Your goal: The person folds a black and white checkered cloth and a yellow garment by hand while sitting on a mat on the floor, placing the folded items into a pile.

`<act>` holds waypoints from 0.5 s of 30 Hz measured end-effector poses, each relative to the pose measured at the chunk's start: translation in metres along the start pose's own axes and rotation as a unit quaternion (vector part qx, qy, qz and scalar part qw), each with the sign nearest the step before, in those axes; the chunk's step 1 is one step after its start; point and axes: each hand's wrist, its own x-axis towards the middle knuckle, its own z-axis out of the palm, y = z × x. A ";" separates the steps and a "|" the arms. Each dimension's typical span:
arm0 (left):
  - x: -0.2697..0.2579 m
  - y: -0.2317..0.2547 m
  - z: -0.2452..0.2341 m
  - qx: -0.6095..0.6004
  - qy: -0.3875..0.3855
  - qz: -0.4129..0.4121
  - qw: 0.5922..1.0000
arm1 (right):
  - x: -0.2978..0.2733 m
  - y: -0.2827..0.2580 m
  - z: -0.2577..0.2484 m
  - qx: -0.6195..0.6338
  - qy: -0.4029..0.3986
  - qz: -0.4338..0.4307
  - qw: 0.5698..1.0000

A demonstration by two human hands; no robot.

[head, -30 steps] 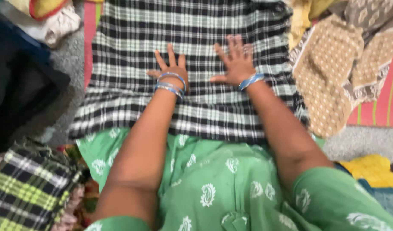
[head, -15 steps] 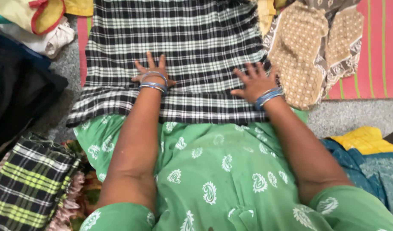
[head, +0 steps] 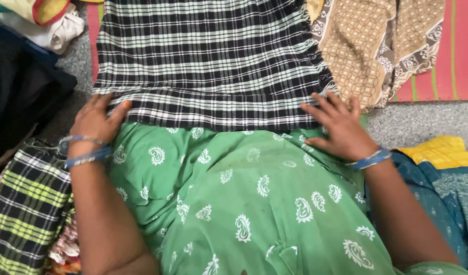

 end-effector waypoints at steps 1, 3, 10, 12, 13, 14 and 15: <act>-0.007 -0.009 0.004 0.000 0.001 -0.003 1.000 | 0.000 -0.009 0.007 -0.024 0.017 0.008 1.000; -0.022 -0.034 0.009 -0.057 0.008 -0.140 0.988 | 0.006 -0.014 0.015 -0.046 0.034 0.007 0.998; -0.008 -0.127 0.076 -0.239 0.309 -0.004 0.920 | 0.038 0.002 0.026 -0.146 0.095 -0.050 0.983; 0.002 -0.137 0.084 -0.338 0.236 -0.157 0.898 | 0.040 0.010 0.023 -0.165 0.111 -0.073 0.977; 0.006 -0.138 0.082 -0.339 0.243 -0.161 0.895 | 0.039 0.013 0.019 -0.141 0.131 -0.050 0.980; 0.009 -0.137 0.080 -0.368 0.241 -0.141 0.887 | 0.042 0.016 0.015 -0.115 0.151 -0.028 0.981; 0.011 -0.133 0.077 -0.397 0.235 -0.118 0.879 | 0.041 0.019 0.010 -0.116 0.152 -0.030 0.981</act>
